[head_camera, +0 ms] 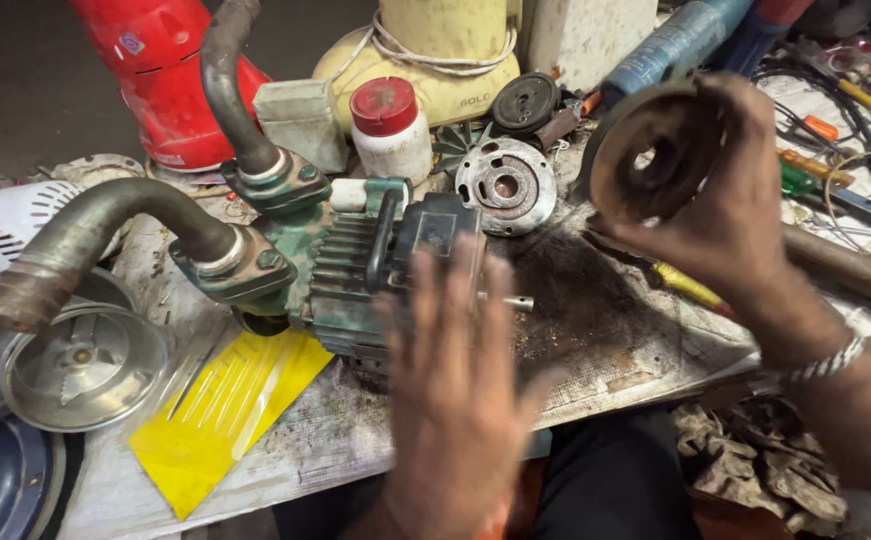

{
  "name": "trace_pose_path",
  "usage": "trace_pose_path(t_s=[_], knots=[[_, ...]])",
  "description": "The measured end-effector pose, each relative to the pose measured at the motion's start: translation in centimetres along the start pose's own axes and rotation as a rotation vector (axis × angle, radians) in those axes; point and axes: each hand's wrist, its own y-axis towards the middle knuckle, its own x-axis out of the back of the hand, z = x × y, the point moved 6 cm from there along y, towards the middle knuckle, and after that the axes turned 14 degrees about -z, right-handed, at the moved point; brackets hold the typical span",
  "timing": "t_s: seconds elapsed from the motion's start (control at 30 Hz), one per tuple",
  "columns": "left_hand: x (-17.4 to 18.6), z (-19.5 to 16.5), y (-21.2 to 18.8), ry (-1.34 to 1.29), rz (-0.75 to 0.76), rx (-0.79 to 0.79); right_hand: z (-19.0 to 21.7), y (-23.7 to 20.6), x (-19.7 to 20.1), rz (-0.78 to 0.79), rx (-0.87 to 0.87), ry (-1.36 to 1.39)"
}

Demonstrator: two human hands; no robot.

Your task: The person works on a green electric water pump on a cluttered workbench. They use pliers to work on the pump body, rotate the unit, fit and press a round cover onto the shaft, then use a file and a hammer to tap and free the pump housing from the motor shaft.

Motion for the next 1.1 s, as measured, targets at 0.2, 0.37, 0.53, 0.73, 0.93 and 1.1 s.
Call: trace_pose_path(t_s=[0.2,0.37,0.53,0.73,0.93,1.1], knots=[[-2.9,-4.3,-3.6,-0.698,0.009,0.123,3.1,-3.7,0.4,-0.095,-0.586,0.603],[-6.7,-3.4,-3.8,-0.809,0.072,0.400,1.4,-7.0,-2.1,-0.137,-1.275,1.130],[-6.7,-2.0,-2.7,-0.590,0.025,0.289,2.1,-10.0,-3.9,-0.102,-1.568,1.550],[-3.6,-2.9,-1.9,-0.255,-0.074,-0.011,1.7,-9.6,-2.9,0.067,-1.276,1.757],[-1.7,-3.5,-1.9,-0.330,-0.209,-0.148,0.7,-7.3,0.5,0.295,-0.985,1.580],[-2.0,-2.0,-1.8,-0.483,-0.286,0.189,0.3,-5.7,2.0,0.479,-0.701,1.234]])
